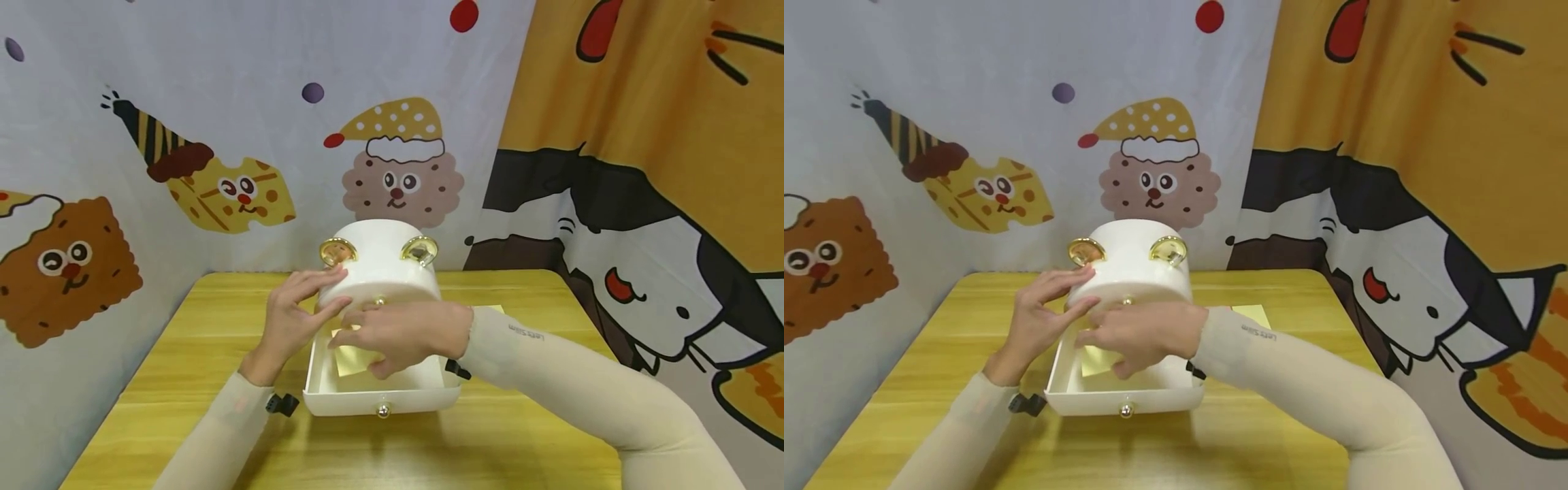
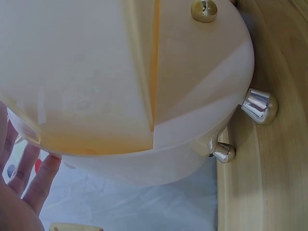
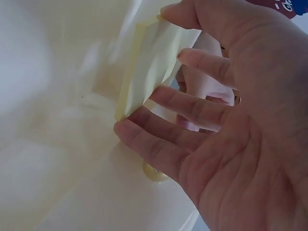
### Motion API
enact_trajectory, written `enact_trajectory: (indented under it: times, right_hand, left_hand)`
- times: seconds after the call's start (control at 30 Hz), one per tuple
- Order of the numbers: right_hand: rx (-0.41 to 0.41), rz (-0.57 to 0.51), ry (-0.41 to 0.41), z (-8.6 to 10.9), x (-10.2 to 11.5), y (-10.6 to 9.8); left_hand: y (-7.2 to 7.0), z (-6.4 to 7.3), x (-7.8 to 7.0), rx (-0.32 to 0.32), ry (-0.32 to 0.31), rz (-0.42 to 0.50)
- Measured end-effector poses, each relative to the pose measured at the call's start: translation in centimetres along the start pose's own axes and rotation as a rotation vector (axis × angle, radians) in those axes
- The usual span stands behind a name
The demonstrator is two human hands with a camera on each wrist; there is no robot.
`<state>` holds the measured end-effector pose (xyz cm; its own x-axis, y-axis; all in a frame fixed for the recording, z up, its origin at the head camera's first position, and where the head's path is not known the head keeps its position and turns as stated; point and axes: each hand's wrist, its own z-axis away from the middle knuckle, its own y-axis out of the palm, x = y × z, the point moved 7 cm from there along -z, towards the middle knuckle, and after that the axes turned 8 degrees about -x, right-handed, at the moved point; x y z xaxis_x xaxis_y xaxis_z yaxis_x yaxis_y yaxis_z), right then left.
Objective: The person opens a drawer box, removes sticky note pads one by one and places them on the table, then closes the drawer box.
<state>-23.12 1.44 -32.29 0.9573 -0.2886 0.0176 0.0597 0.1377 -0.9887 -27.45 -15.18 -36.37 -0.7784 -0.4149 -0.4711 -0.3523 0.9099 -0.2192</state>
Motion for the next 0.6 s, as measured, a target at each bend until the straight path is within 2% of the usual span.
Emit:
enact_trajectory:
  times: [0.27,0.6]
  right_hand:
    - [-0.056,-0.002,-0.016,0.9,0.3,-0.6]
    - [-0.077,-0.019,0.011,1.6,0.3,-1.2]
  left_hand:
    - [0.0,0.1,-0.2,-0.003,0.012,0.02]
    - [0.0,0.1,-0.2,-0.006,0.021,0.013]
